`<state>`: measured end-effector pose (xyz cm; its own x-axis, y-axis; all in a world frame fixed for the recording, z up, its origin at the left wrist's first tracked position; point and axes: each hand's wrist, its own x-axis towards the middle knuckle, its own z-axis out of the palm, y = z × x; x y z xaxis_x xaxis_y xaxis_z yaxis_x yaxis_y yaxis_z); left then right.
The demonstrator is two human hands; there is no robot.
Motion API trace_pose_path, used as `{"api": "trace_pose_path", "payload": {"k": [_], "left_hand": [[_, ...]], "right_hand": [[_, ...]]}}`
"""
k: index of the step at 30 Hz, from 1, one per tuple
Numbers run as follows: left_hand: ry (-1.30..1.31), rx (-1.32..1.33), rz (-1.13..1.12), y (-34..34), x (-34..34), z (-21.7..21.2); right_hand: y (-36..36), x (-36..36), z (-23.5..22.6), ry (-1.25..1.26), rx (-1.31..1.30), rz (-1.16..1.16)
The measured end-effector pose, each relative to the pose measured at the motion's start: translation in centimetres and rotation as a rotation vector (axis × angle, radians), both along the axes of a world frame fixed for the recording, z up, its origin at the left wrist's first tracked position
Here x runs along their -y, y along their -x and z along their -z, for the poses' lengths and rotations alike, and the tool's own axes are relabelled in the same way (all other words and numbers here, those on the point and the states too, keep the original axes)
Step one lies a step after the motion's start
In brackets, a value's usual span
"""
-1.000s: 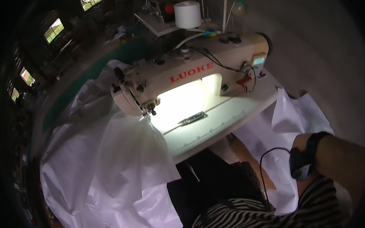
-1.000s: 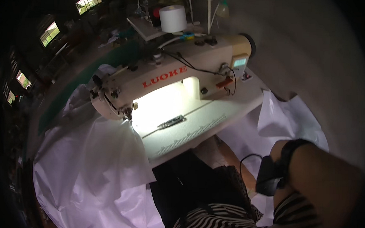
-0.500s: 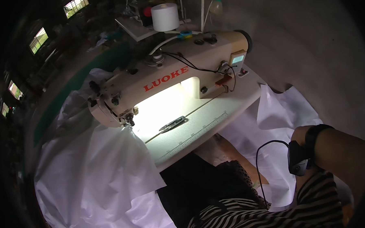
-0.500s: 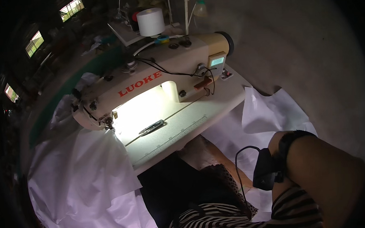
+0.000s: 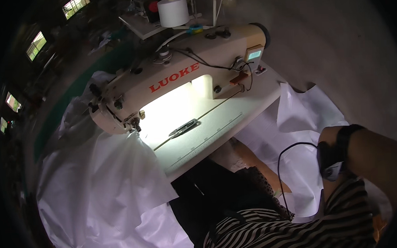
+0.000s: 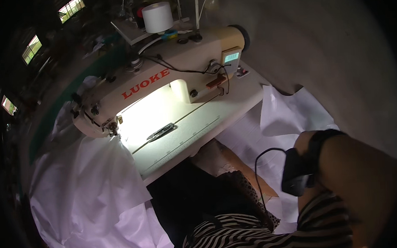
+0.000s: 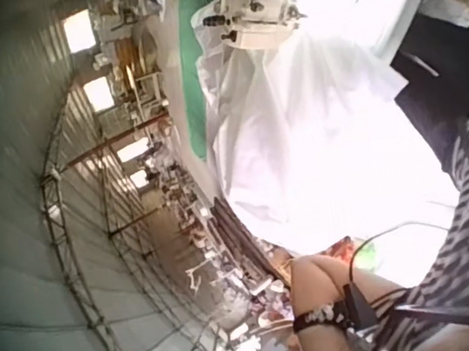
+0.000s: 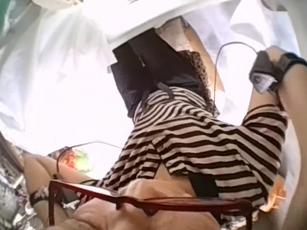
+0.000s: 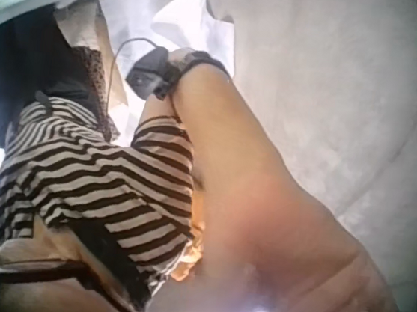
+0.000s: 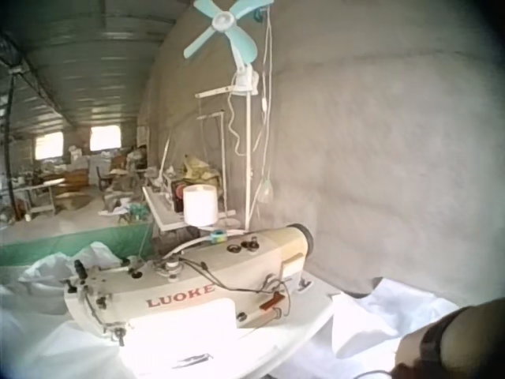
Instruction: Sewing large white plastic sheets using an industrial sewing machine.
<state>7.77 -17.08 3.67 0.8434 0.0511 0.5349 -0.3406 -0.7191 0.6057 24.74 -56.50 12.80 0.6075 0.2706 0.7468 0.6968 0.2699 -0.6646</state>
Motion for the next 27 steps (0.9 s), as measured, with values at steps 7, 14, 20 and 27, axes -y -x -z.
{"api": "trace_pose_path", "payload": {"k": [7,14,20,27], "left_hand": [[0.019,-0.156,-0.087,5.1,0.3,0.1],[0.05,-0.225,-0.101,6.3,0.8,0.2],[0.081,-0.231,-0.074,5.4,1.1,0.7],[0.097,-0.227,-0.057,3.5,0.6,0.7]], "right_hand": [[0.5,-1.2,3.3,0.102,-0.215,-0.098],[0.9,-1.4,4.7,0.219,-0.341,-0.126],[1.0,-1.0,5.0,0.321,-0.397,-0.109],[0.2,-1.8,5.5,0.423,-0.449,-0.1]]}}
